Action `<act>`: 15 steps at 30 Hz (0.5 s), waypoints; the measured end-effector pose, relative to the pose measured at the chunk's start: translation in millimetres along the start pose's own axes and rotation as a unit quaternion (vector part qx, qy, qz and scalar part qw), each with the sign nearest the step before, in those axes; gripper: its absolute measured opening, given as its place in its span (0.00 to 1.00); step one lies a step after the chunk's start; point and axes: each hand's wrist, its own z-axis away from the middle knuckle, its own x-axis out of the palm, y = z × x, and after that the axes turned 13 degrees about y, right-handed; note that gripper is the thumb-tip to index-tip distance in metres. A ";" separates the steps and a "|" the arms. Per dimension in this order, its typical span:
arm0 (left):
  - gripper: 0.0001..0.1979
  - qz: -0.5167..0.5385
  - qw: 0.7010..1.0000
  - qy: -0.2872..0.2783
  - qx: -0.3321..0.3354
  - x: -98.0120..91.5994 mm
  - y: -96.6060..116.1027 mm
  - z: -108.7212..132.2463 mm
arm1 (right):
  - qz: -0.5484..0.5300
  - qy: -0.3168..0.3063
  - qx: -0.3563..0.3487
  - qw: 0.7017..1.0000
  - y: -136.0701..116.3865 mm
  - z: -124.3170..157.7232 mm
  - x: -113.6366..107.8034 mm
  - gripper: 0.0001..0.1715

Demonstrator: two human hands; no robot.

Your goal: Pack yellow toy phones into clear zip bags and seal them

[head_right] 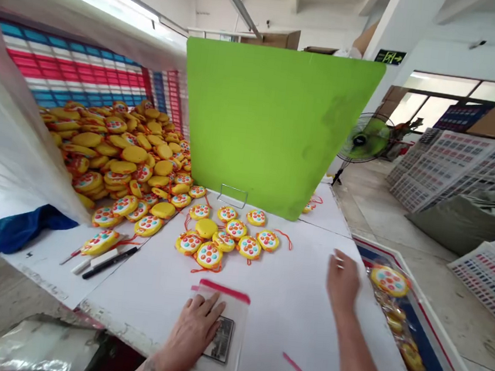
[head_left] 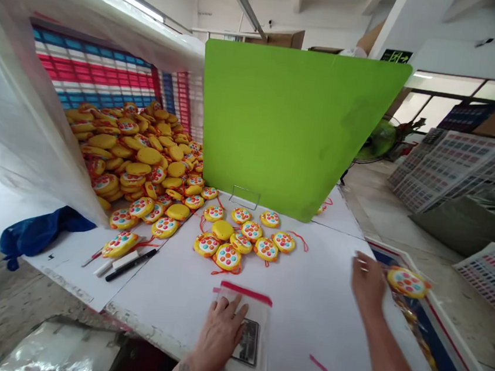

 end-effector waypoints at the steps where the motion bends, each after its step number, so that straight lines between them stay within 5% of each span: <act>1: 0.19 -0.014 1.000 0.002 -0.001 0.9 1.4 1.0 | -0.015 -0.037 -0.029 0.999 -16.1 13.6 21.6 0.33; 4: 0.19 -0.034 0.999 0.000 -0.003 1.9 3.4 5.3 | -0.057 -0.149 -0.137 0.978 -66.7 58.2 84.3 0.29; 7: 0.19 -0.033 0.999 -0.008 -0.008 0.6 2.2 7.4 | -0.063 -0.215 -0.194 0.955 -103.4 96.8 121.6 0.31; 10: 0.18 -0.035 0.999 -0.023 -0.019 -1.5 0.9 1.1 | -0.047 -0.238 -0.209 0.947 -114.0 122.7 126.9 0.29; 15: 0.08 -0.057 0.995 -0.039 -0.070 1.4 2.8 -22.1 | -0.047 -0.237 -0.198 0.950 -93.9 138.6 95.1 0.24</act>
